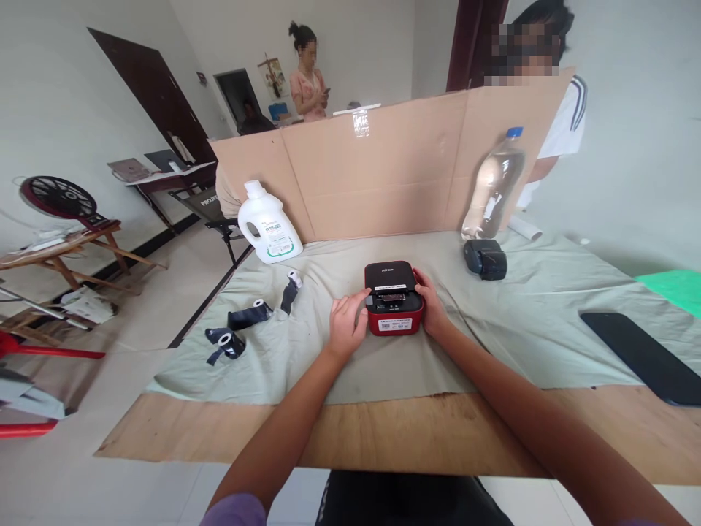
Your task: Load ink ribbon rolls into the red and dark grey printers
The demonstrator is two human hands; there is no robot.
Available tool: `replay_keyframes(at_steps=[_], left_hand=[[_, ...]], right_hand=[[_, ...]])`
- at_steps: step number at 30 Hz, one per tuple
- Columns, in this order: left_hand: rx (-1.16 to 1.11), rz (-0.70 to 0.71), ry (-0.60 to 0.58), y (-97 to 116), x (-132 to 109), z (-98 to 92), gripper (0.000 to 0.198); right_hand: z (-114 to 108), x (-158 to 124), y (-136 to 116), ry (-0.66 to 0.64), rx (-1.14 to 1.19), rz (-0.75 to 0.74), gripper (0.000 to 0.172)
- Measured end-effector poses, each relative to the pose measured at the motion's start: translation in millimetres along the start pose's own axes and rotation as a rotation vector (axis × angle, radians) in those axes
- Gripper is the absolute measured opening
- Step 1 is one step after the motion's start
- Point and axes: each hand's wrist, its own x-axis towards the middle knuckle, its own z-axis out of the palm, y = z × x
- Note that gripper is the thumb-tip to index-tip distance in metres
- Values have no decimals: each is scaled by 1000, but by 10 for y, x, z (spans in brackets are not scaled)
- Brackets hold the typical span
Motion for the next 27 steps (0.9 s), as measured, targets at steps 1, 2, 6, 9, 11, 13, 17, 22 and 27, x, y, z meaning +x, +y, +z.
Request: replay_keyframes(at_steps=[1, 2, 6, 9, 11, 13, 17, 22, 27], left_hand=[[-3, 4, 3, 3, -8, -3, 40], [-7, 6, 4, 8, -14, -6, 40], [-16, -7, -18, 31, -15, -27, 43], [-17, -21, -37, 35, -2, -38, 43], [-17, -29, -50, 38, 6, -38, 41], [-23, -37, -57, 44, 15, -33, 40], [-30, -38, -56, 67, 39, -22, 38], [-10, -18, -79, 79, 47, -34, 38], [-91, -37, -56, 88, -4, -12, 37]], right_hand=[[-5, -7, 16, 8, 14, -1, 62], [-9, -11, 28, 11, 27, 1, 63], [-23, -2, 47, -18, 63, 6, 66], [-39, 18, 60, -20, 46, 2, 66], [-53, 33, 71, 2, 15, 10, 65], [-64, 49, 76, 24, -2, 22, 62], [-66, 88, 47, 14, 6, 36, 56], [-59, 124, -12, -12, -35, -1, 53], [-77, 80, 34, -32, -24, -15, 52]])
